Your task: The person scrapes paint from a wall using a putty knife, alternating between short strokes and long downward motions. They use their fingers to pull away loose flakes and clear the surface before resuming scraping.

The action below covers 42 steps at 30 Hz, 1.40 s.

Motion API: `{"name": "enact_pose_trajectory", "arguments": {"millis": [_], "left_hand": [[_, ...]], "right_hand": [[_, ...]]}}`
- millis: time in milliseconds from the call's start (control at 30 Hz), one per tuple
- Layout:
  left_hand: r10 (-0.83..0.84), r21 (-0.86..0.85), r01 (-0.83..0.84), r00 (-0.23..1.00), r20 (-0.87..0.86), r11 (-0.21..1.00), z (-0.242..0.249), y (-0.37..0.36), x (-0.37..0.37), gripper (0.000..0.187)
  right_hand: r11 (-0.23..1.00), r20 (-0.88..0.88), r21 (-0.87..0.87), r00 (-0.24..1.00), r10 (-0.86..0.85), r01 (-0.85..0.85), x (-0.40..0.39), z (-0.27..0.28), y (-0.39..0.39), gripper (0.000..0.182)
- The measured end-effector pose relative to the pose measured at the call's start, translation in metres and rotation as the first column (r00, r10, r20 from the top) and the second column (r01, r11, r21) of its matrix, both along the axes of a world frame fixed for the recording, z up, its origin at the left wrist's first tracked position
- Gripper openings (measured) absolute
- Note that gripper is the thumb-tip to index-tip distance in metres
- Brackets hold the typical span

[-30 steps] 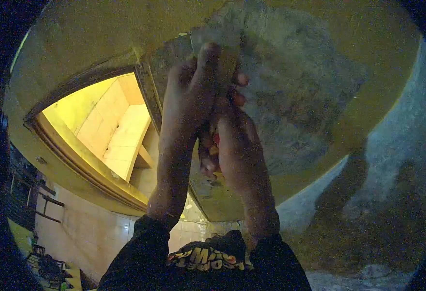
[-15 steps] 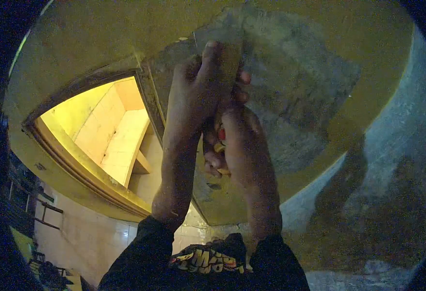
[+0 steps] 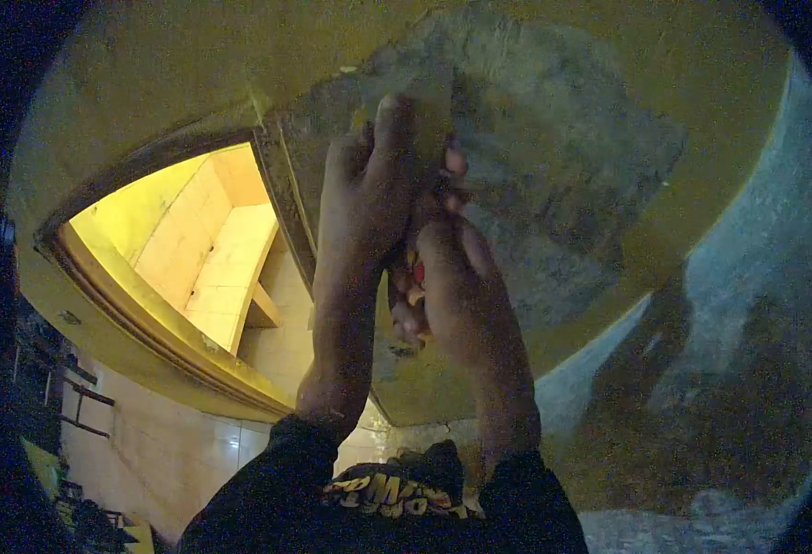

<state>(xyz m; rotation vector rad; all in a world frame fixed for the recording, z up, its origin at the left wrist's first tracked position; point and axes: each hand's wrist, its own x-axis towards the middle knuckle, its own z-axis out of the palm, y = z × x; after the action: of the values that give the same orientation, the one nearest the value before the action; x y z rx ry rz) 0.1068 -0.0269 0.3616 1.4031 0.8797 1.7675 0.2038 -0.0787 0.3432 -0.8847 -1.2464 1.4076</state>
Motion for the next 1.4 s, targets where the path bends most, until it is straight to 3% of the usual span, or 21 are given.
{"name": "enact_pose_trajectory", "arguments": {"millis": [67,100,167,233,467,567,633,700,767,800,867,900,967,1033,1067,1100,1167,1233,1267,1333,1400], "left_hand": [[0.036,0.035,-0.036,0.999,0.005,0.999,0.013,-0.005,-0.005,0.049],[0.067,0.056,-0.067,0.998,0.007,0.996,0.016,-0.009,-0.005,0.049],[0.003,0.027,-0.004,0.999,0.052,1.000,0.008,-0.009,-0.002,0.047],[-0.051,-0.013,0.053,0.993,0.105,0.999,0.004,-0.009,-0.004,0.046],[0.059,0.010,-0.060,0.997,0.047,0.998,0.009,-0.015,-0.012,0.043],[0.074,-0.041,-0.071,0.995,0.066,0.997,-0.001,-0.011,-0.009,0.043],[0.080,-0.077,-0.077,0.996,0.046,0.994,-0.025,-0.010,-0.009,0.043],[0.239,-0.015,-0.250,0.939,-0.247,0.968,-0.053,-0.018,-0.013,0.046],[-0.003,-0.156,-0.058,0.931,-0.365,0.986,-0.092,-0.031,-0.032,0.042],[-0.152,-0.197,0.105,0.958,-0.242,0.975,-0.106,-0.047,-0.037,0.039],[-0.450,-0.253,0.432,0.893,-0.017,0.866,-0.141,-0.079,-0.054,0.040],[-0.590,-0.279,0.587,0.803,0.084,0.760,-0.166,-0.093,-0.066,0.042],[-0.640,-0.382,0.608,0.766,0.054,0.696,-0.221,-0.115,-0.084,0.042],[-0.516,-0.666,0.349,0.854,-0.063,0.659,-0.333,-0.131,-0.108,0.038],[-0.265,-0.705,-0.039,0.911,-0.317,0.708,-0.390,-0.143,-0.112,0.033],[-0.022,-0.633,-0.421,0.822,-0.569,0.650,-0.442,-0.159,-0.117,0.030],[0.143,-0.293,-0.754,0.453,-0.880,0.588,-0.552,-0.207,-0.144,0.029],[0.188,0.243,-0.734,-0.158,-0.969,0.635,-0.646,-0.267,-0.187,0.030],[0.030,0.005,-0.845,0.013,-0.999,0.534,-0.687,-0.300,-0.208,0.034],[-0.342,-0.355,-0.890,0.250,-0.906,0.288,-0.683,-0.349,-0.226,0.034],[-0.506,-0.476,-0.870,0.357,-0.785,0.125,-0.674,-0.386,-0.238,0.035]], "right_hand": [[0.998,-0.059,-0.054,0.998,0.005,-0.009,-0.006,-0.011,0.009,0.038],[0.933,0.017,0.331,0.987,-0.157,0.143,-0.012,-0.018,0.016,0.036],[0.687,0.018,0.689,0.943,-0.333,0.229,-0.010,-0.013,0.018,0.034],[0.997,-0.045,0.066,0.998,0.053,-0.050,-0.006,-0.004,0.005,0.034],[0.997,0.037,0.048,0.997,-0.064,0.062,-0.013,-0.008,0.003,0.036],[0.976,0.024,0.184,0.993,0.115,-0.117,-0.009,-0.010,0.011,0.038],[0.990,0.034,0.027,0.990,0.139,-0.139,-0.003,-0.029,0.003,0.041],[0.987,0.044,-0.008,0.986,0.163,-0.162,0.004,-0.056,-0.001,0.042],[0.980,0.069,-0.046,0.978,0.196,-0.193,0.021,-0.093,-0.007,0.040],[0.978,0.083,-0.049,0.975,0.206,-0.202,0.031,-0.112,-0.015,0.038],[0.995,0.004,0.036,0.996,-0.091,0.091,0.048,-0.138,-0.038,0.033],[0.984,-0.136,0.107,0.983,-0.126,0.141,0.061,-0.136,-0.051,0.030],[0.938,-0.371,0.260,0.921,-0.120,0.227,0.096,-0.135,-0.081,0.027],[0.835,-0.297,0.548,0.944,0.145,0.044,0.119,-0.125,-0.103,0.026],[0.749,-0.127,0.637,0.933,0.338,-0.184,0.125,-0.119,-0.111,0.026],[0.637,0.052,0.654,0.865,0.499,-0.407,0.125,-0.120,-0.118,0.025],[0.508,0.276,0.480,0.673,0.686,-0.715,0.104,-0.136,-0.125,0.025],[0.459,0.349,0.271,0.531,0.773,-0.846,0.086,-0.167,-0.135,0.024],[0.455,0.365,0.196,0.495,0.788,-0.869,0.080,-0.181,-0.141,0.024],[0.465,0.366,0.128,0.477,0.799,-0.876,0.070,-0.196,-0.147,0.023],[0.493,0.382,0.109,0.495,0.781,-0.863,0.067,-0.199,-0.149,0.023]]}}
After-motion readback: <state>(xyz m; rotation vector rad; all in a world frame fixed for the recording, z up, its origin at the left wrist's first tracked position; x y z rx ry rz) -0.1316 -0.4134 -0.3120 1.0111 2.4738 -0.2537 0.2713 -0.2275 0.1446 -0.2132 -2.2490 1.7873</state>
